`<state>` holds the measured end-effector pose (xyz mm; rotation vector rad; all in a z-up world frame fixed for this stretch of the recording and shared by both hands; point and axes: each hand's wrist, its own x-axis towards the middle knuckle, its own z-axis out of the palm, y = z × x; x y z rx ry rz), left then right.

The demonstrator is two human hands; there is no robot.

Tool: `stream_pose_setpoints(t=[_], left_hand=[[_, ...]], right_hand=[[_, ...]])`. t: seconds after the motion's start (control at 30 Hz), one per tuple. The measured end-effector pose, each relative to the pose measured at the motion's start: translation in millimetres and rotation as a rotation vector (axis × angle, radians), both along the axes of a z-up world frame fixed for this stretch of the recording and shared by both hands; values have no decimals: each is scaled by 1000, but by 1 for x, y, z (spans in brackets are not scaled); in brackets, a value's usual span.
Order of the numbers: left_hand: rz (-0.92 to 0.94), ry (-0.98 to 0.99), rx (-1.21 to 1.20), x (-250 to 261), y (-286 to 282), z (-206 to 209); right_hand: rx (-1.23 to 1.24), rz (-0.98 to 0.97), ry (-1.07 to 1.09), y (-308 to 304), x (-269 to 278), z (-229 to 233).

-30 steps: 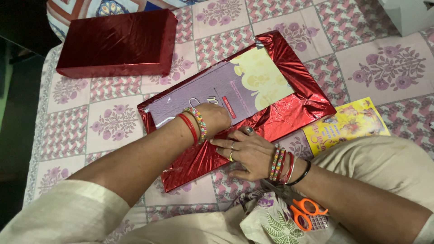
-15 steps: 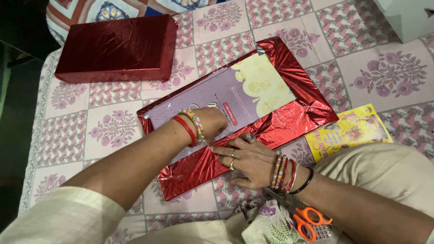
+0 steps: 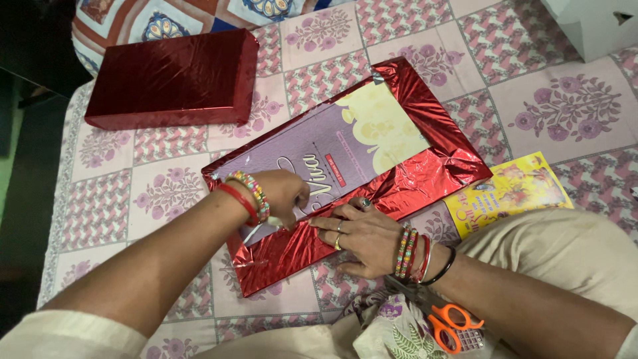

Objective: The person wraps a rectangular box with red wrapping paper. They fold the paper around the box, apply clear tape to secure the edges, and use orange-handled scissors to trim excess paper. The wrapped box is placed on the bed.

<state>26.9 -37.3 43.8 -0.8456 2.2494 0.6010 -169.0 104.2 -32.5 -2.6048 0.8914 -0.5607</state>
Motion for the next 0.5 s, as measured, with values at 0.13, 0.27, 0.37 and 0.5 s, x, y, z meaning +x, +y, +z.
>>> stream_pose_setpoints(t=[0.13, 0.27, 0.37, 0.5], left_hand=[[11, 57, -26, 13, 2, -12], [154, 166, 22, 28, -7, -23], [372, 246, 215, 33, -14, -32], [233, 367, 194, 35, -19, -38]], right_hand=[[-19, -11, 4, 1, 0, 1], [-11, -15, 6, 2, 1, 2], [-9, -18, 5, 1, 1, 4], [17, -22, 3, 0, 1, 2]])
